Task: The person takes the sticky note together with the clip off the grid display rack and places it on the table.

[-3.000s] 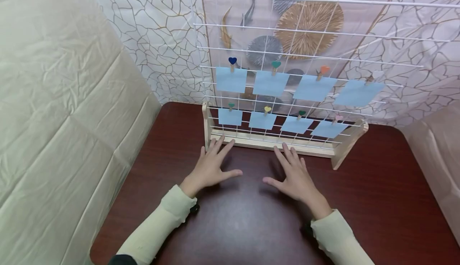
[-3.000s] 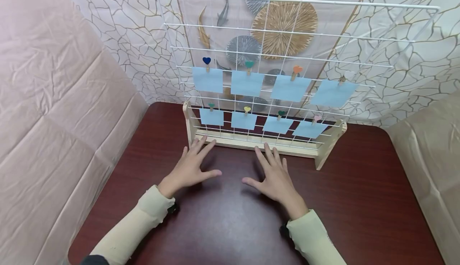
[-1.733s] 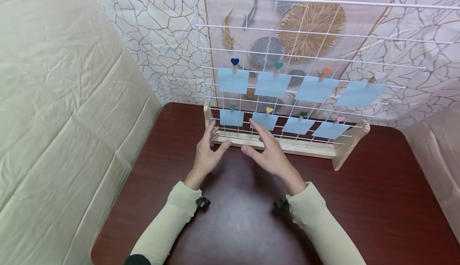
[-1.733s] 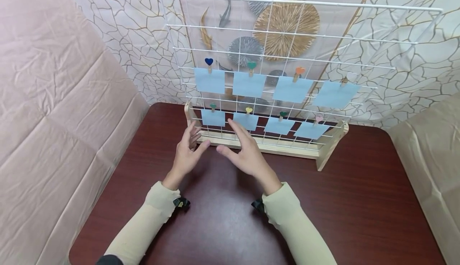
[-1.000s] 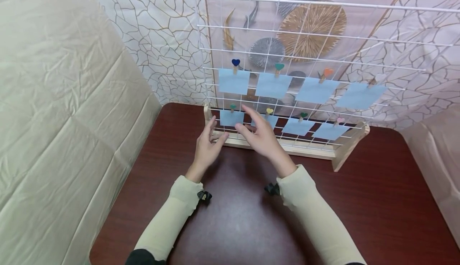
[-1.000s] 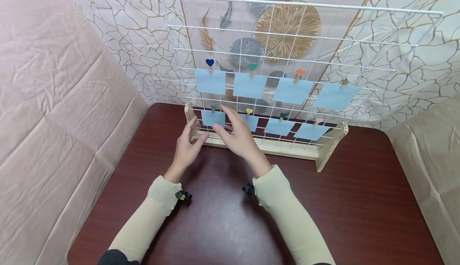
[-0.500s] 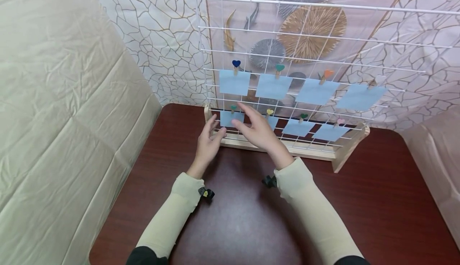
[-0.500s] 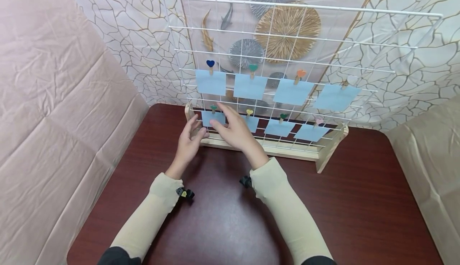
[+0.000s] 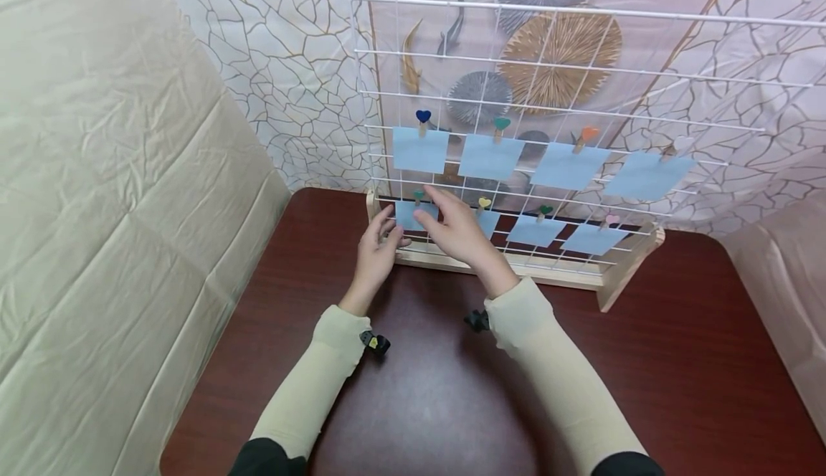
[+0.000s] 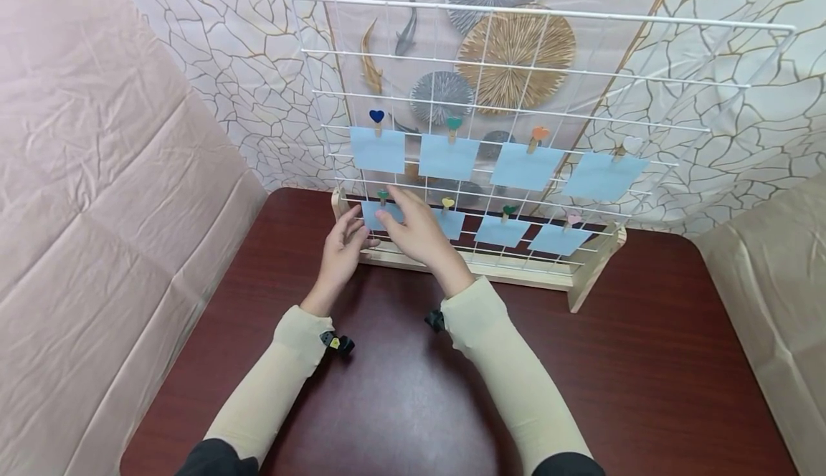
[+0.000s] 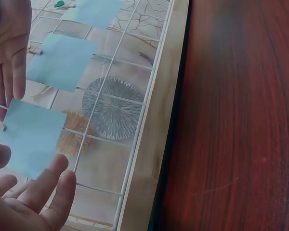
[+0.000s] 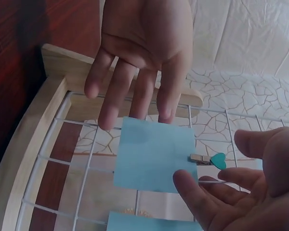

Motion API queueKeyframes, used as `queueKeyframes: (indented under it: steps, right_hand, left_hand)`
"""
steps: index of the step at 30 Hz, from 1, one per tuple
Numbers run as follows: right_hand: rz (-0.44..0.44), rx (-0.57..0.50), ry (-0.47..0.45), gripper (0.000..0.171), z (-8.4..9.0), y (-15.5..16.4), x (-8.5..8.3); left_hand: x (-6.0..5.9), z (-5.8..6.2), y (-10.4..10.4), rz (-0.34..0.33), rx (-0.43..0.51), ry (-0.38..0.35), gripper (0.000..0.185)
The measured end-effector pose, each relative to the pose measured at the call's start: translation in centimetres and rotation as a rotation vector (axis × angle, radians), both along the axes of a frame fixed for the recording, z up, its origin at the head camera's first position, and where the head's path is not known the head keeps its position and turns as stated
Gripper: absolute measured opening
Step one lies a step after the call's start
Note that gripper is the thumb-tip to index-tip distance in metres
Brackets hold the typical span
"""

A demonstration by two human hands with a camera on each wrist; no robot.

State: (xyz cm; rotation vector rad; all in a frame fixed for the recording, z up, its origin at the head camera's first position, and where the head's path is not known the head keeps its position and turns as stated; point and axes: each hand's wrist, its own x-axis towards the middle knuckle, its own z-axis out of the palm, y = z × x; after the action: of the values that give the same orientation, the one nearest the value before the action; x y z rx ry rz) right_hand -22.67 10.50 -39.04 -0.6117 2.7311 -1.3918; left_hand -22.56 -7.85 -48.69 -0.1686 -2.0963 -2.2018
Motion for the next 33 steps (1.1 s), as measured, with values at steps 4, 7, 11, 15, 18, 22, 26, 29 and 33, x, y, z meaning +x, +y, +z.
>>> queueKeyframes:
  steps: [4,7,11,15,18,22,26,29,33]
  right_hand:
    - [-0.043,-0.013,0.004,0.059,-0.2,-0.4,-0.2]
    - [-0.067,-0.028,0.024,0.055,-0.3,-0.7,-0.4]
    - [-0.098,-0.043,0.053,0.049,-0.5,-1.0,-0.5]
    - [-0.137,-0.048,0.076,0.047,-0.6,-1.4,-0.7]
    - [-0.161,-0.054,0.090,0.045,-0.6,-1.7,-0.7]
    - [-0.186,-0.065,0.099,0.042,-0.6,-2.0,-0.8]
    - [-0.201,-0.066,0.101,0.038,-0.6,-2.1,-0.9]
    - [-0.214,-0.073,0.104,0.035,-0.5,-2.2,-0.9]
    - [-0.230,-0.080,0.121,0.031,-0.5,-2.3,-1.0]
  left_hand:
    - [-0.3,-0.1,0.2,0.004,-0.011,0.001,0.050]
    - [-0.5,-0.1,0.2,0.013,-0.025,0.011,0.047]
    - [-0.7,0.1,0.3,0.033,-0.051,0.014,0.042]
    - [-0.8,0.2,0.5,0.060,-0.072,0.009,0.038]
    - [-0.9,0.3,0.7,0.080,-0.078,0.007,0.035]
    - [-1.0,0.4,0.8,0.098,-0.078,0.007,0.031]
    - [-1.0,0.4,0.9,0.116,-0.064,-0.001,0.029]
    - [-1.1,0.3,1.0,0.129,-0.055,-0.003,0.027]
    - [-1.1,0.3,1.1,0.138,-0.045,0.002,0.025]
